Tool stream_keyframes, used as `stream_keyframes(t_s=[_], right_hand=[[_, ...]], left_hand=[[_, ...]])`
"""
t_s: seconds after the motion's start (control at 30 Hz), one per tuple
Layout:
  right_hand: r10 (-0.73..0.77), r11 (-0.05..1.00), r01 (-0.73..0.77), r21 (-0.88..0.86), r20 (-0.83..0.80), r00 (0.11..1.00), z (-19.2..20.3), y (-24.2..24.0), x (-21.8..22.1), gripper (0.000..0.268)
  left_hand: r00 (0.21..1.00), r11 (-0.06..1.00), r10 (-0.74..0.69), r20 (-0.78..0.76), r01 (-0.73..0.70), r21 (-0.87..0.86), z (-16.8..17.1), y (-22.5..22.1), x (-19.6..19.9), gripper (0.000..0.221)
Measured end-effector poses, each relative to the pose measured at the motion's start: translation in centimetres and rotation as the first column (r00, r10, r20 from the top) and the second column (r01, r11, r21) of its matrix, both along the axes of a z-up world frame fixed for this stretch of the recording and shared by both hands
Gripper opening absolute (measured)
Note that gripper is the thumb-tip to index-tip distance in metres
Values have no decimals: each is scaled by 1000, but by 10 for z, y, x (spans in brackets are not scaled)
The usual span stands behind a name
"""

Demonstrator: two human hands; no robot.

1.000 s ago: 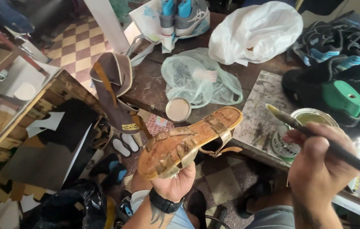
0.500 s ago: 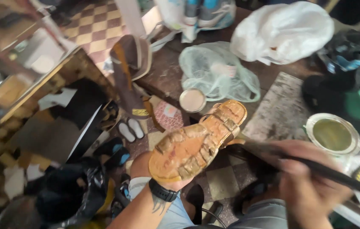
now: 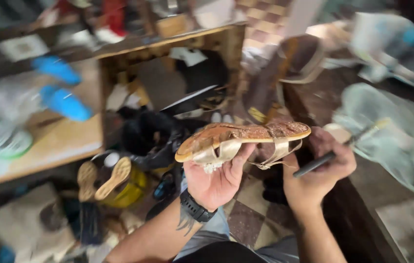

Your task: Applying glue to the bottom of a sandal with a brush and performing finishing touches on a small pouch using a lighter and trimming tool.

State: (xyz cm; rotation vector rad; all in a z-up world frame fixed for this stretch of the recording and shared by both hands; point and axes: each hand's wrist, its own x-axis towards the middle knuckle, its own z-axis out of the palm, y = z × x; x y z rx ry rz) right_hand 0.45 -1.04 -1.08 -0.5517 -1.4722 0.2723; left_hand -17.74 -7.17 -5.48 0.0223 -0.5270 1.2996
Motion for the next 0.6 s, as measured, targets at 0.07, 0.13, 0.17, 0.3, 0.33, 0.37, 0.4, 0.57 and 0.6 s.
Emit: stream_keyframes(t_s=[0.07, 0.13, 0.17, 0.3, 0.33, 0.37, 0.4, 0.57, 0.6], right_hand=[[254, 953, -263, -149, -77, 964, 2, 12, -28, 71], [317, 931, -316, -186, -25, 948, 9, 16, -61, 64], [319, 923, -306, -232, 19, 948, 10, 14, -77, 56], [403, 875, -364, -319, 65, 913, 29, -3, -142, 55], [445, 881, -401, -251, 154, 882, 34, -9, -160, 57], [480, 876, -447, -181, 240, 844, 38, -16, -179, 60], [536, 843, -499, -201, 254, 805, 39, -24, -200, 60], [591, 769, -577, -275, 648, 480, 13, -63, -304, 47], [614, 744, -601, -292, 655, 441, 4, -72, -325, 47]], left_hand=[[982, 982, 185, -35, -187, -35, 10, -16, -24, 76], [980, 980, 200, 7, -200, 2, -16, -28, -52, 83], [988, 988, 152, 38, -153, 29, -31, -37, -63, 90], [902, 895, 423, -84, -430, -115, -47, -68, -97, 54], [895, 891, 422, -143, -439, -117, -55, -76, -108, 56], [885, 885, 420, -202, -449, -122, -64, -86, -119, 59], [860, 853, 475, -186, -502, -141, -80, -94, -125, 59], [843, 759, 493, -215, -537, -368, -179, -130, -155, 82], [827, 735, 525, -200, -559, -385, -203, -140, -160, 82]])
